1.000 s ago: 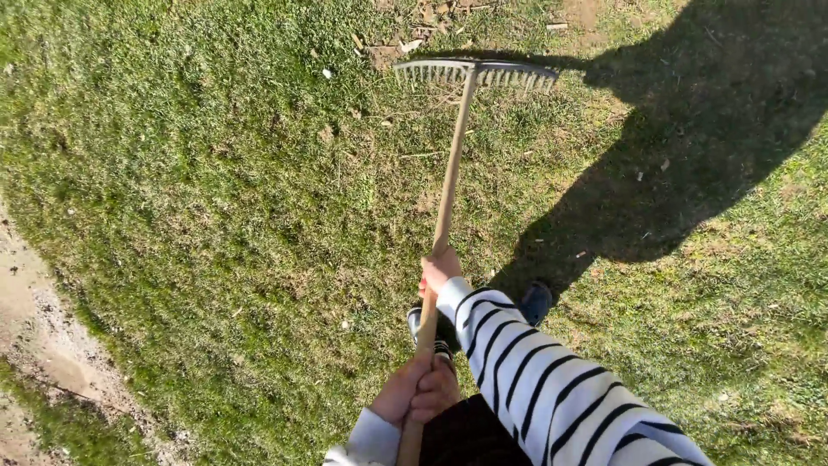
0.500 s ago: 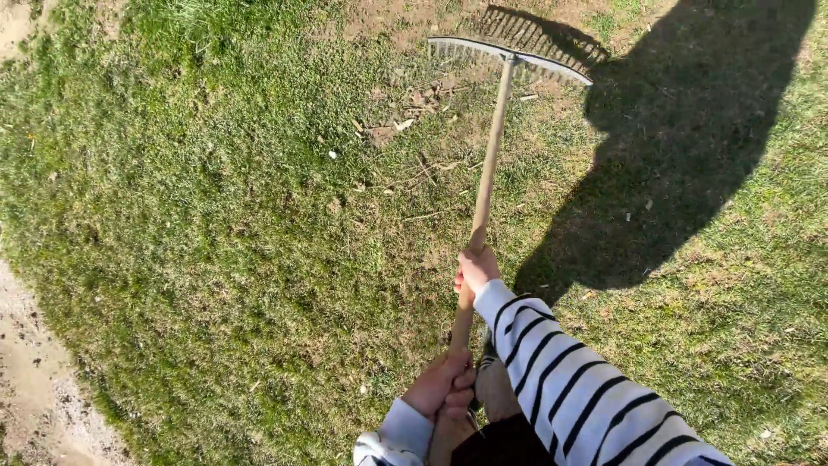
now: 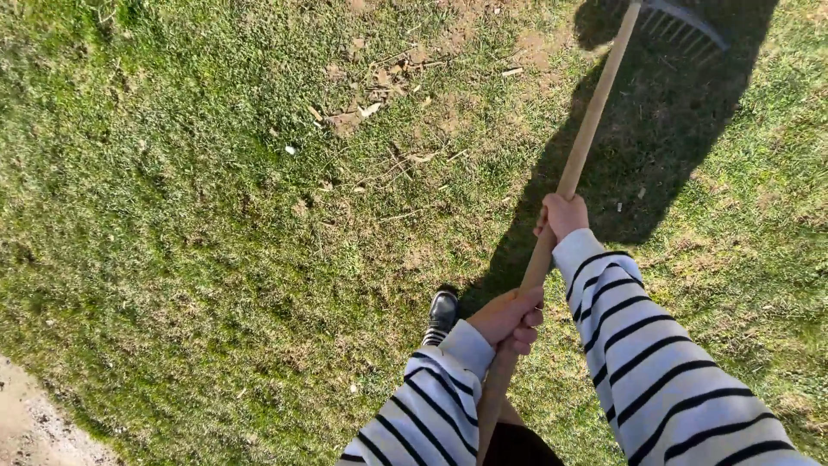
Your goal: The person uses a rake to spread a pile of sand across a grass lawn and subsequently rakes debris and leaves on a dirt surface near a stone wall.
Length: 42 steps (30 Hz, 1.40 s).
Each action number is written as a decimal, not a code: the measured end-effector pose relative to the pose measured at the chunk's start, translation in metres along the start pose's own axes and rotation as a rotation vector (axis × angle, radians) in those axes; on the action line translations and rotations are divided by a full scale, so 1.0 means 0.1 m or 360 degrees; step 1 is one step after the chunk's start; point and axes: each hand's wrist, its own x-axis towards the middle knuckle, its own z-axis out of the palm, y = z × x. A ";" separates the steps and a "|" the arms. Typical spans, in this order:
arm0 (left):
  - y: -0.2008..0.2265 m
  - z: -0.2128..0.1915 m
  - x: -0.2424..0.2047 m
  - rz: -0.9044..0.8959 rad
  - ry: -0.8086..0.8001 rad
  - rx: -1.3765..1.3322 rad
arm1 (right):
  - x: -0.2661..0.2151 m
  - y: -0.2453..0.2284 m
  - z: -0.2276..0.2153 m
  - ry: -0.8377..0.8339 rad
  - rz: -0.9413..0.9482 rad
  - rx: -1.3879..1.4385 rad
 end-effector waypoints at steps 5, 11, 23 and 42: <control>0.10 -0.24 0.39 0.0002 0.0002 -0.0110 | 0.48 0.09 0.14 -0.0045 0.0062 -0.0042; -0.10 -0.51 -0.16 0.0001 0.0005 -0.0161 | -0.04 -0.16 0.53 -0.0044 0.0115 -0.0191; -1.09 -1.56 -2.06 -0.0130 0.0561 -0.0548 | -1.79 0.65 2.38 -0.0234 0.0452 -0.0206; -1.01 -1.39 -2.00 0.0061 0.0264 -0.0324 | -1.72 0.66 2.12 -0.0152 0.0219 0.0265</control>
